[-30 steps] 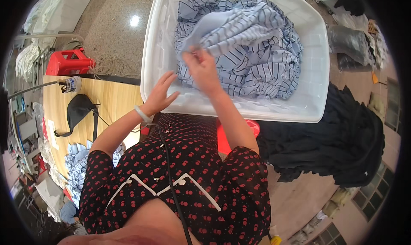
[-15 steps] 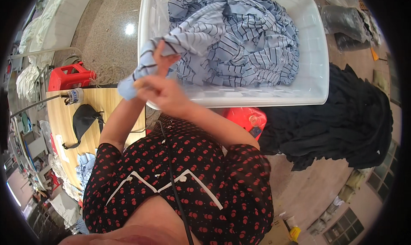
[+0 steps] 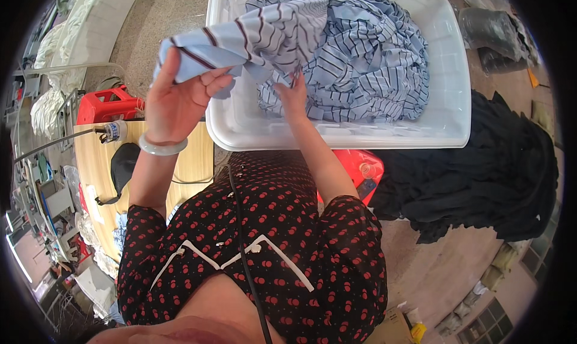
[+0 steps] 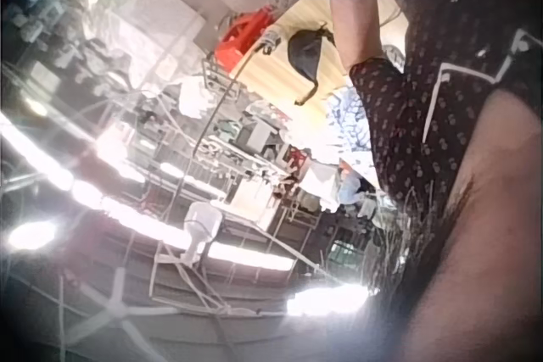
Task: The person takes striped shirts from a plastic tub and trims loose threads on the garments using thread snips.
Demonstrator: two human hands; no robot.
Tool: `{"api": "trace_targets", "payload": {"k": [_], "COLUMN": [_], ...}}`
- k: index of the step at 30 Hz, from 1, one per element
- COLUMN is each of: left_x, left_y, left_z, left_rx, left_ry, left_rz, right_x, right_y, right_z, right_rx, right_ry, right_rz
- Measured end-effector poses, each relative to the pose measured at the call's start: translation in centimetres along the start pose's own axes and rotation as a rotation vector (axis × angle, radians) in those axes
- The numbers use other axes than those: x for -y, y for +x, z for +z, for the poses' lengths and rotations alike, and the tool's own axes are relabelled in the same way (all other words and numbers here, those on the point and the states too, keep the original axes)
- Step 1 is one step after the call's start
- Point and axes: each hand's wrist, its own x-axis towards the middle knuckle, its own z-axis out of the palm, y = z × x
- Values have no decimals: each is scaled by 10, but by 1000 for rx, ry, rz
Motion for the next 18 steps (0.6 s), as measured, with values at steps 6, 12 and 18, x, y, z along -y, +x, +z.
{"api": "trace_targets", "payload": {"k": [6,12,18], "left_x": [-24,-65,-45], "left_y": [-35,-35,-44], "left_z": [58,0,-151], "left_rx": [182,391,-495], "left_ry": [-261,-372,-649], "left_rz": [159,185,357], "right_x": [54,103,93], "right_y": [-4,-18,-27], "right_z": [4,-35,-50], "right_rx": [-27,66,181], "right_ry": [405,-1,-270], "right_rz": [-107,-318,-127]}}
